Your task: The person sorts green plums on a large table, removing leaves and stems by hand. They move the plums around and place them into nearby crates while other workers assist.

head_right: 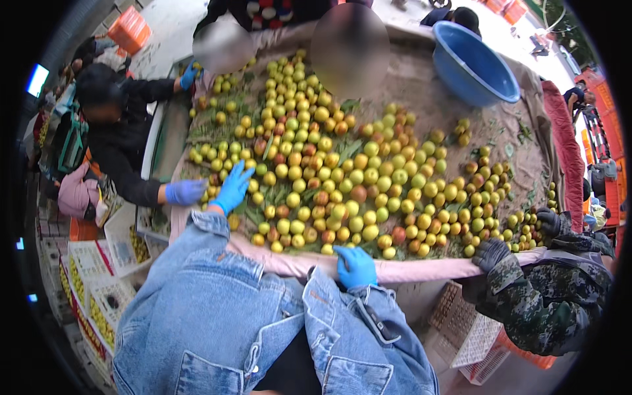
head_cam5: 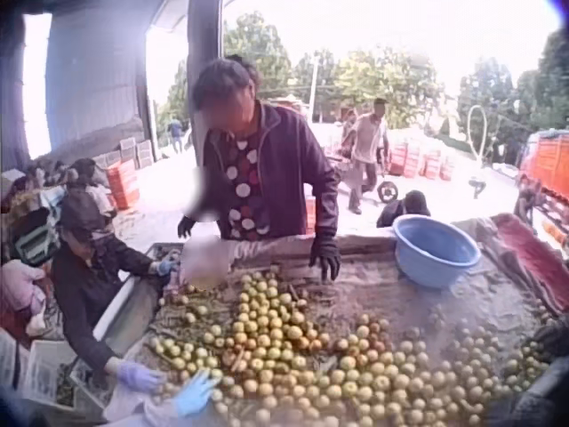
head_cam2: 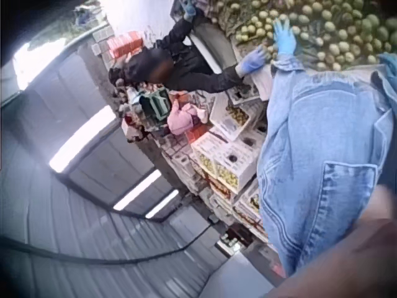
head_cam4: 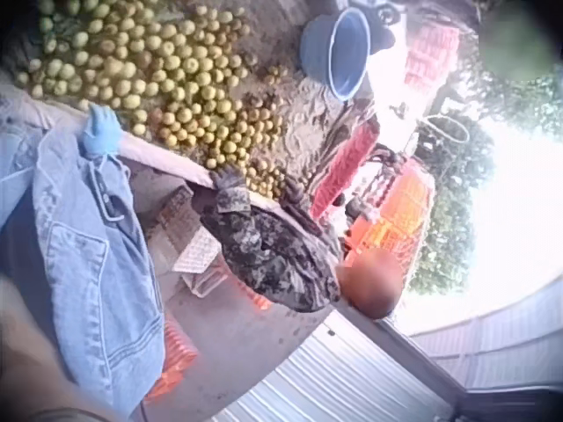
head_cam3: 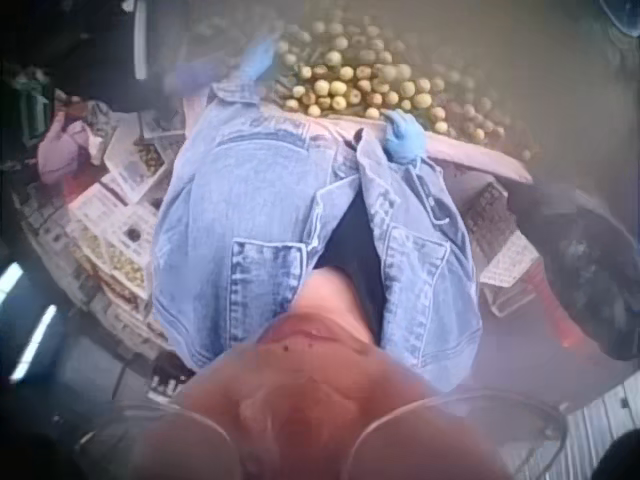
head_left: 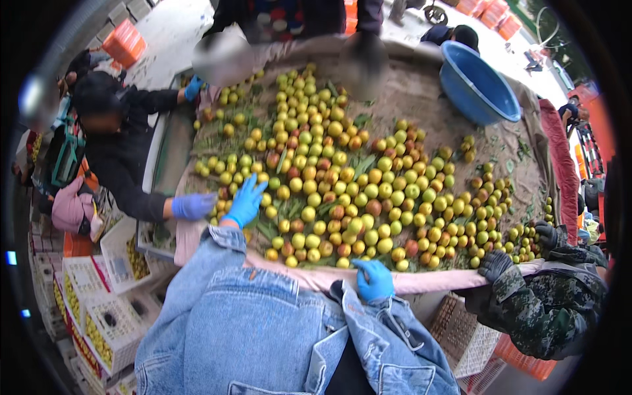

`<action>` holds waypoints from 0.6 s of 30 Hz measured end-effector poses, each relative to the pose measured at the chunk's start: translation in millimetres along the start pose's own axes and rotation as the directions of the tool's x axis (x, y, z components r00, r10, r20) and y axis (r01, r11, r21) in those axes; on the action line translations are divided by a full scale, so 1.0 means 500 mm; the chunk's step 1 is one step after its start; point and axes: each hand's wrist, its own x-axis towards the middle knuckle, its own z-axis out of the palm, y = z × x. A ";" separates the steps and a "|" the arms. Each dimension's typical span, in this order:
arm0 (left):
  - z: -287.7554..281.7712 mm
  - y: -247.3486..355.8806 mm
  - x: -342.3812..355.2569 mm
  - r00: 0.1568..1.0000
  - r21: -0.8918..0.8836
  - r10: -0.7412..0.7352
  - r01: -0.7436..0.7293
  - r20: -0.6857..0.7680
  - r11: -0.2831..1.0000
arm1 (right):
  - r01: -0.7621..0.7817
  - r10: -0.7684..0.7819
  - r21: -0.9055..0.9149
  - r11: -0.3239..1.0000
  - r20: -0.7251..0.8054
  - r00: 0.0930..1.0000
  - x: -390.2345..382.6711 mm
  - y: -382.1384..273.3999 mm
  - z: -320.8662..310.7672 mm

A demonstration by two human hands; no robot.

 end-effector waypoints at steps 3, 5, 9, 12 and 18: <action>-0.036 -0.037 -0.034 0.998 -0.344 -0.047 0.060 0.044 0.937 | -0.027 0.027 -0.076 0.997 0.001 1.000 -0.001 -0.001 -0.005; -0.064 -0.052 -0.068 0.982 -0.370 -0.186 0.164 -0.023 0.915 | -0.027 0.024 -0.088 0.996 -0.031 0.999 0.001 -0.008 -0.001; -0.082 -0.037 -0.109 0.969 -0.399 -0.241 0.204 -0.044 0.894 | -0.092 0.094 -0.146 0.985 0.005 0.996 -0.002 -0.014 0.005; -0.041 0.008 -0.133 0.983 0.039 -0.136 0.132 0.124 0.991 | -0.113 0.117 -0.177 0.978 0.013 0.993 0.001 -0.016 0.007; -0.051 0.000 -0.127 0.952 0.455 -0.246 0.142 0.179 0.879 | -0.116 0.125 -0.204 0.972 0.029 0.992 0.003 -0.010 0.012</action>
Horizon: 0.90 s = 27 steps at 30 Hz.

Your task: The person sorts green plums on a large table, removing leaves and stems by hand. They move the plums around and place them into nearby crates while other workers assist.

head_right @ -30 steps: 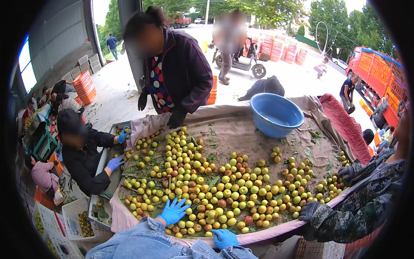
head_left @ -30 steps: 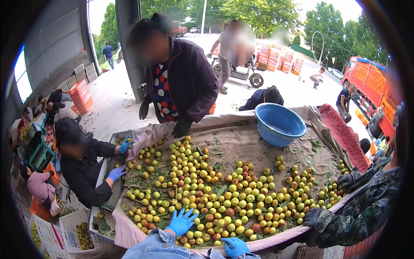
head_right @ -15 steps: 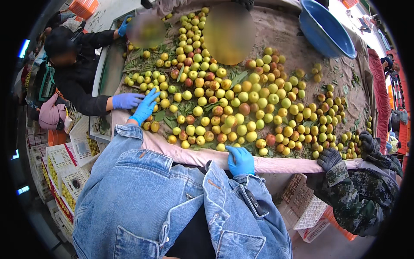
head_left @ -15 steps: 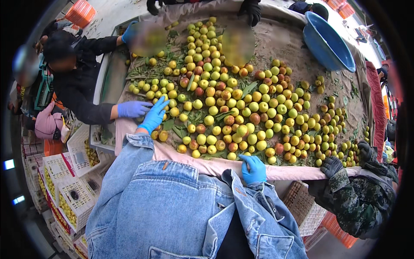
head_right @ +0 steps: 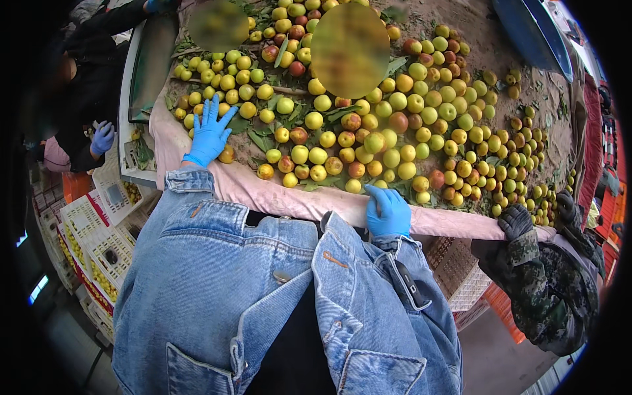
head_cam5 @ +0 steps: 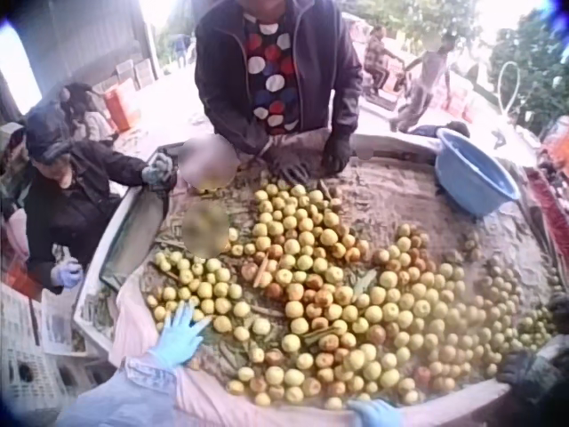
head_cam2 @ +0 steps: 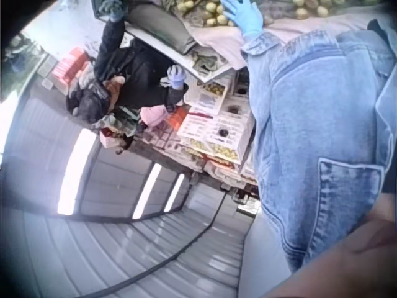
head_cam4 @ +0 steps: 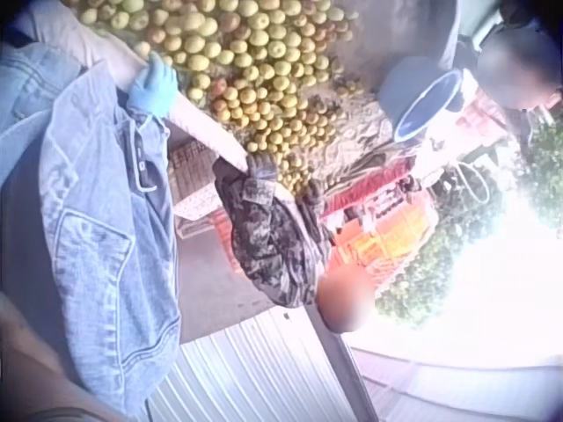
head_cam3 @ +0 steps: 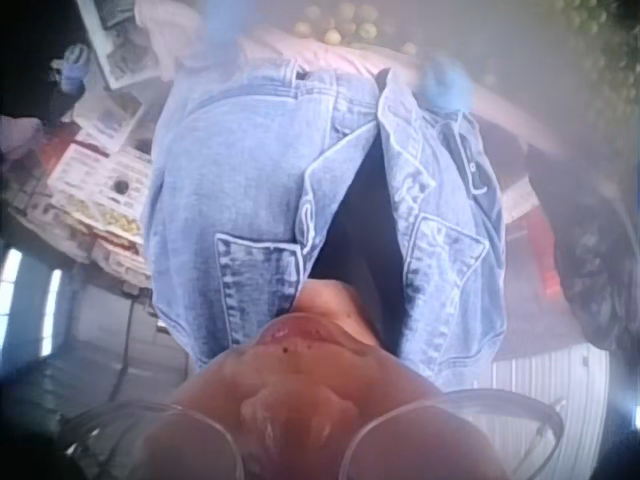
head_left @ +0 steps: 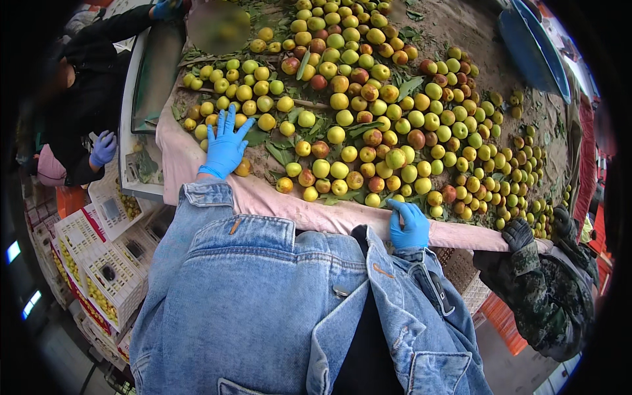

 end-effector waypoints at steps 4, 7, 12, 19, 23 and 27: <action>-0.073 0.123 -0.019 0.896 -0.396 0.325 -0.429 -0.304 0.812 | -0.004 0.004 -0.029 1.000 0.002 1.000 0.002 -0.006 0.002; -0.085 0.226 -0.036 0.760 -0.238 0.646 -0.642 -0.069 0.729 | -0.014 0.013 -0.046 0.999 -0.026 1.000 0.003 -0.006 0.007; -0.017 0.180 0.043 0.884 -0.124 0.420 -0.449 -0.208 0.885 | -0.009 0.008 -0.054 0.998 -0.015 1.000 0.001 -0.005 0.009; -0.034 0.094 0.012 0.888 -0.385 0.365 -0.452 -0.280 0.804 | -0.023 0.020 -0.078 0.997 -0.039 0.999 0.001 -0.010 0.010; -0.035 0.127 -0.004 0.960 -0.463 0.243 -0.281 -0.141 0.841 | -0.051 0.049 -0.072 0.996 -0.033 0.998 -0.001 -0.007 0.013; -0.022 0.110 -0.015 0.970 -0.697 0.122 -0.236 -0.209 0.678 | -0.042 0.040 -0.079 0.996 -0.034 0.999 -0.003 0.002 0.010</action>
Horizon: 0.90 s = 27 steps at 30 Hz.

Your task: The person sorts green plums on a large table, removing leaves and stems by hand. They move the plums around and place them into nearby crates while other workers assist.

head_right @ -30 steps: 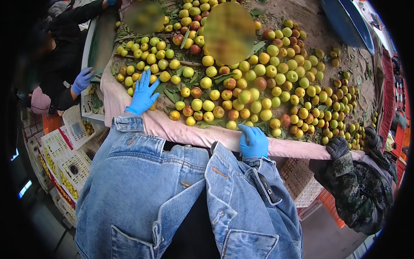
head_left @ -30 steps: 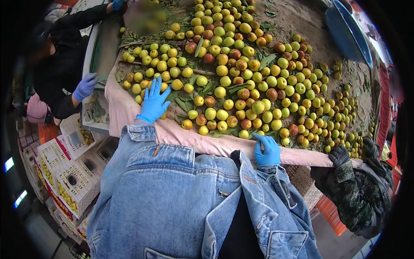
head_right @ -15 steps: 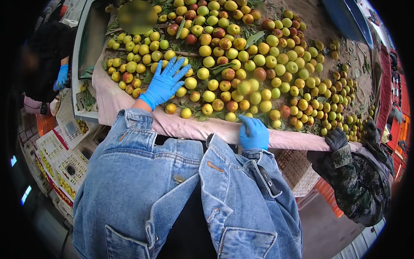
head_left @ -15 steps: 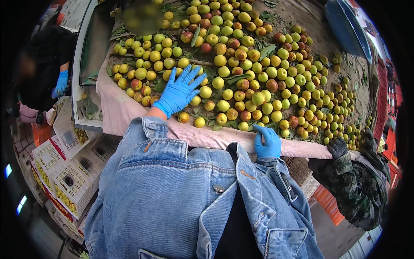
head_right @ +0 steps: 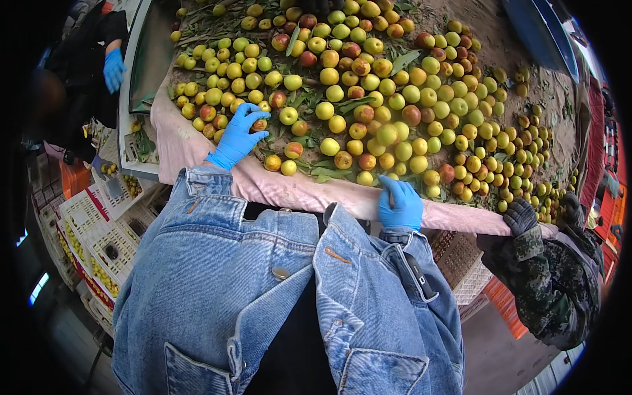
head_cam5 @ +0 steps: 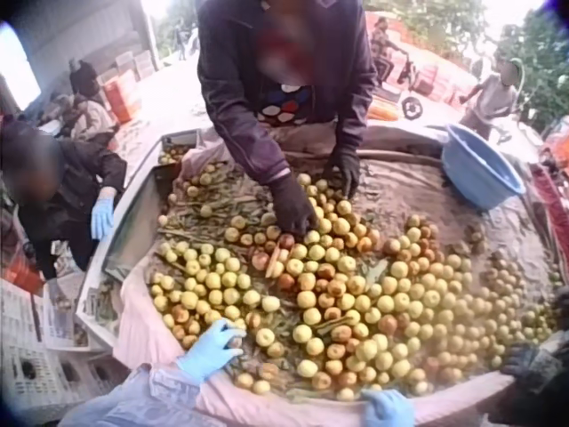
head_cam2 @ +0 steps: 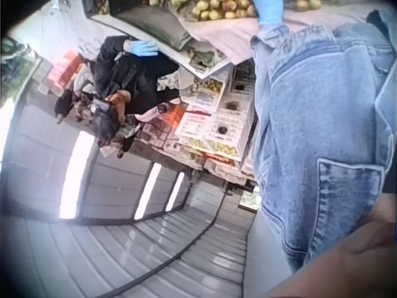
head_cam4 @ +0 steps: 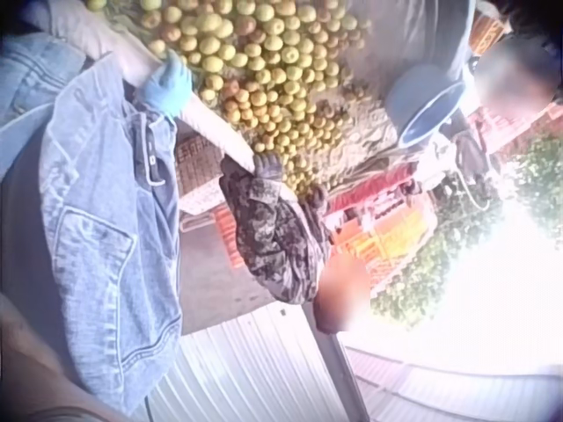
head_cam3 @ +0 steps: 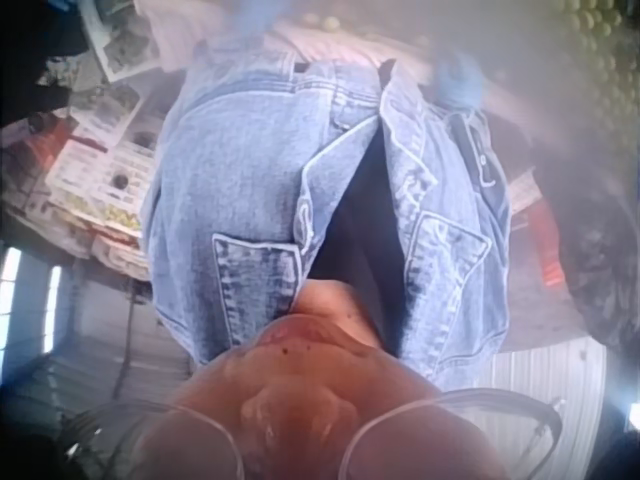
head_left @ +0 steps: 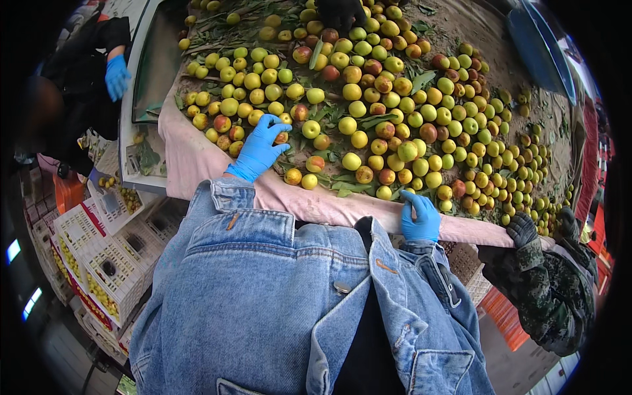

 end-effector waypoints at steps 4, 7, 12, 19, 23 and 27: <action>-0.055 0.055 -0.009 0.986 -0.432 -0.163 0.135 -0.027 0.892 | -0.012 0.011 0.020 1.000 0.026 1.000 0.009 -0.003 -0.003; -0.110 0.103 -0.039 0.959 -0.671 -0.281 0.233 0.039 0.704 | -0.012 0.009 0.063 0.998 0.046 0.999 0.009 0.003 0.000; -0.170 0.105 -0.187 0.911 -0.958 -0.360 0.261 0.203 0.121 | -0.081 0.074 0.068 0.994 0.111 0.991 -0.025 0.054 0.021; -0.217 -0.183 -0.578 0.534 -0.900 -0.835 -0.289 0.131 -0.326 | -0.193 0.164 0.113 0.975 0.222 0.961 -0.020 0.057 0.008; -0.446 -0.241 -0.633 -0.018 -0.664 -0.980 -0.733 -0.196 0.146 | -0.229 0.186 0.144 0.963 0.260 0.948 -0.008 0.043 0.010; -0.410 -0.223 -0.502 0.334 -0.906 -0.852 -0.278 -0.403 0.319 | -0.159 0.150 0.048 0.986 0.159 0.976 -0.018 0.081 0.030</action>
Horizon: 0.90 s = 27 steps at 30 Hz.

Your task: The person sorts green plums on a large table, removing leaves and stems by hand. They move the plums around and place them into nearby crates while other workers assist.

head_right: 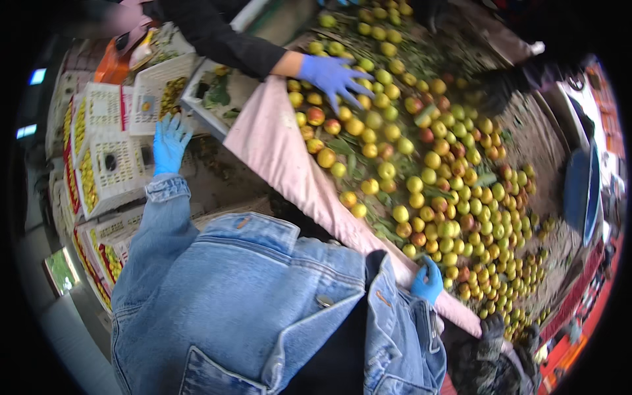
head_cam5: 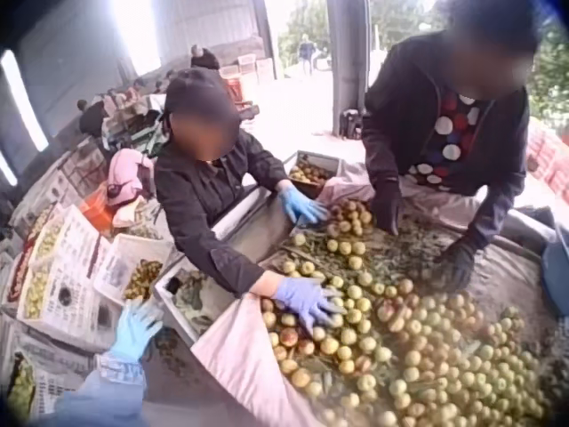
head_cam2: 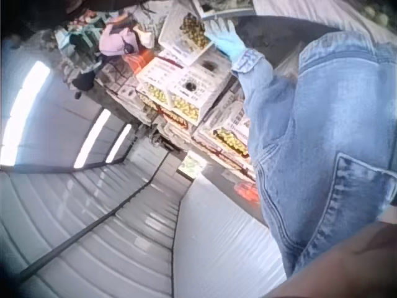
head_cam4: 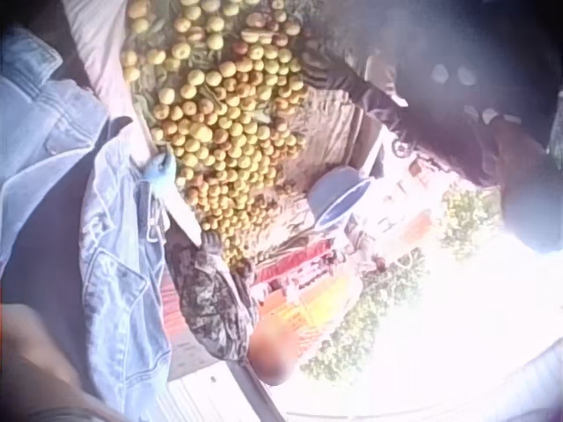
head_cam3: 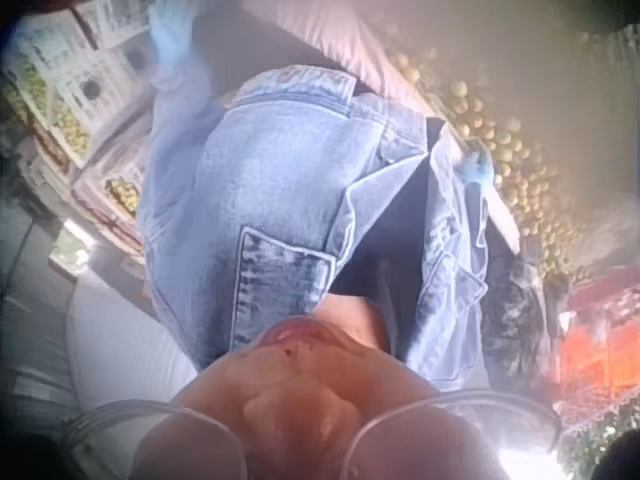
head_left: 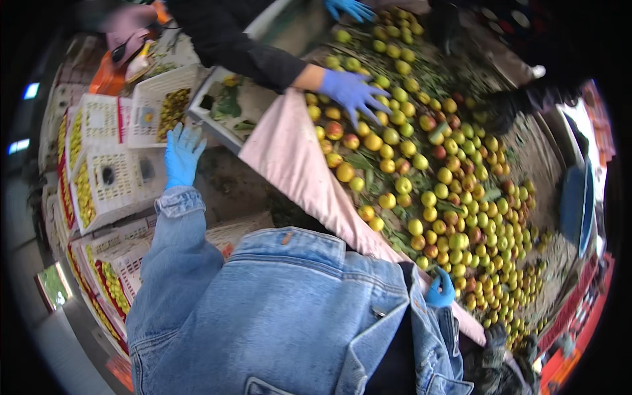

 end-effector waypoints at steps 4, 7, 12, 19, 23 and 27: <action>0.271 -0.149 -0.095 0.756 0.477 -0.189 -0.180 0.627 0.860 | 0.147 -0.132 -0.070 0.987 0.181 0.974 0.030 -0.089 -0.047; 0.471 -0.272 -0.246 0.235 0.359 -0.273 -0.540 0.933 0.761 | 0.285 -0.252 -0.195 0.938 0.178 0.951 0.072 -0.142 -0.062; 0.523 -0.492 -0.319 -0.344 -0.310 -0.496 -0.938 0.797 0.154 | 0.405 -0.296 -0.468 0.785 0.291 0.910 0.136 -0.163 -0.039; 0.514 -0.466 -0.185 -0.281 -0.259 -0.307 -0.959 0.909 0.113 | 0.364 -0.164 -0.485 0.795 0.406 0.899 0.162 -0.115 -0.021; 0.602 -0.428 -0.104 0.270 0.254 0.049 -0.944 0.962 0.211 | 0.337 -0.180 -0.453 0.825 0.354 0.918 0.163 -0.126 -0.008; 0.675 -0.459 -0.075 0.229 0.149 -0.393 -0.963 0.890 -0.224 | 0.333 -0.168 -0.452 0.827 0.365 0.915 0.168 -0.132 -0.004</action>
